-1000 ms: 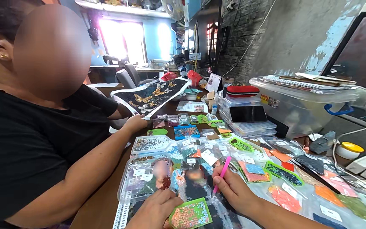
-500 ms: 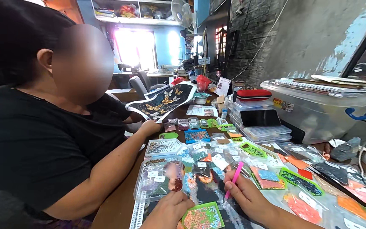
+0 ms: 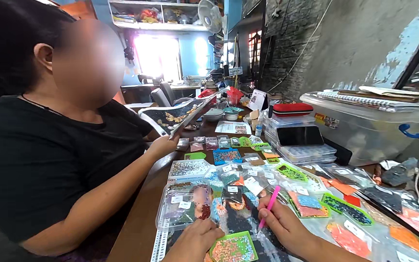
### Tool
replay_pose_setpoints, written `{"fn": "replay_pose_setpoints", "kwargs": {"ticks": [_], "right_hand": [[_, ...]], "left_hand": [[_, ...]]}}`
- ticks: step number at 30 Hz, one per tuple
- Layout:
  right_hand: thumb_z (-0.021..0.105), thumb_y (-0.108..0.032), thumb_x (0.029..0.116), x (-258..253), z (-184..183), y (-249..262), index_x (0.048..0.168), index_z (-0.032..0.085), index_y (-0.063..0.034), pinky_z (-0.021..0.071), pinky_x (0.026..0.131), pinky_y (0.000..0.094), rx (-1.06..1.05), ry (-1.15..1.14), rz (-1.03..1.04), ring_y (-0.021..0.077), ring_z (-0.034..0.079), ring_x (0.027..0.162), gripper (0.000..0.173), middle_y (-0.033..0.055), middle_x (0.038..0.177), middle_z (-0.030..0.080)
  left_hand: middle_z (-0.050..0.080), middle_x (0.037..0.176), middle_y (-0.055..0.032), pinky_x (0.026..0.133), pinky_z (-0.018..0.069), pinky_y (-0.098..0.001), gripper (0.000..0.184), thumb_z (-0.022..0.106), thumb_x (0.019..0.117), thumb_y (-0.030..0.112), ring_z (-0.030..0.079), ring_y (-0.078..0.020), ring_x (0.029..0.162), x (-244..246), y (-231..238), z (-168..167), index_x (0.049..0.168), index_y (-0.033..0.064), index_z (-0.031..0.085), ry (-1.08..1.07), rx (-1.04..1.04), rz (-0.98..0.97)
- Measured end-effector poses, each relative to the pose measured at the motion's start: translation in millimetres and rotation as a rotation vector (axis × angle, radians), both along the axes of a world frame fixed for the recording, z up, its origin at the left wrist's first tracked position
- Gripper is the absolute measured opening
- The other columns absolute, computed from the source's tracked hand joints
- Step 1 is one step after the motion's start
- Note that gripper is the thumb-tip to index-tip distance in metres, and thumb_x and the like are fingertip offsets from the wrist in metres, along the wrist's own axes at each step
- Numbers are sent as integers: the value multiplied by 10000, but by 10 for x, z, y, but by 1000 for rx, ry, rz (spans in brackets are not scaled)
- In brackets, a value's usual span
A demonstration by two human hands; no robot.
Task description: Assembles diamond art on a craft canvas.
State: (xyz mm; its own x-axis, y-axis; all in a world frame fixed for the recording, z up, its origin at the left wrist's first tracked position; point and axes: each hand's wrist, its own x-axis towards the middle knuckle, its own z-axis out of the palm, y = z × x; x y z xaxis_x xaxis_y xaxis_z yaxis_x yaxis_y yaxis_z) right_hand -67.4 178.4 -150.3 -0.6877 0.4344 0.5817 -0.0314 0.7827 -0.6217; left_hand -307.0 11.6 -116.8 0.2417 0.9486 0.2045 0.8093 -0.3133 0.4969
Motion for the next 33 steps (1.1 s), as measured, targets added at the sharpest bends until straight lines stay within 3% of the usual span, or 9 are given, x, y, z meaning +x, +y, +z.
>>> {"fn": "replay_pose_setpoints", "kwargs": {"ticks": [33], "right_hand": [[372,-384,1117,3,0,13,1046,552,-54,505,621,179,6,18,27,17,569,654,382,19,765,567]], "left_hand": [[684,1165,-231,956,514,-561,455,750,911,327,648,-410,1095,-2,3,2,1217,-9,716,-5,1,-5]]}}
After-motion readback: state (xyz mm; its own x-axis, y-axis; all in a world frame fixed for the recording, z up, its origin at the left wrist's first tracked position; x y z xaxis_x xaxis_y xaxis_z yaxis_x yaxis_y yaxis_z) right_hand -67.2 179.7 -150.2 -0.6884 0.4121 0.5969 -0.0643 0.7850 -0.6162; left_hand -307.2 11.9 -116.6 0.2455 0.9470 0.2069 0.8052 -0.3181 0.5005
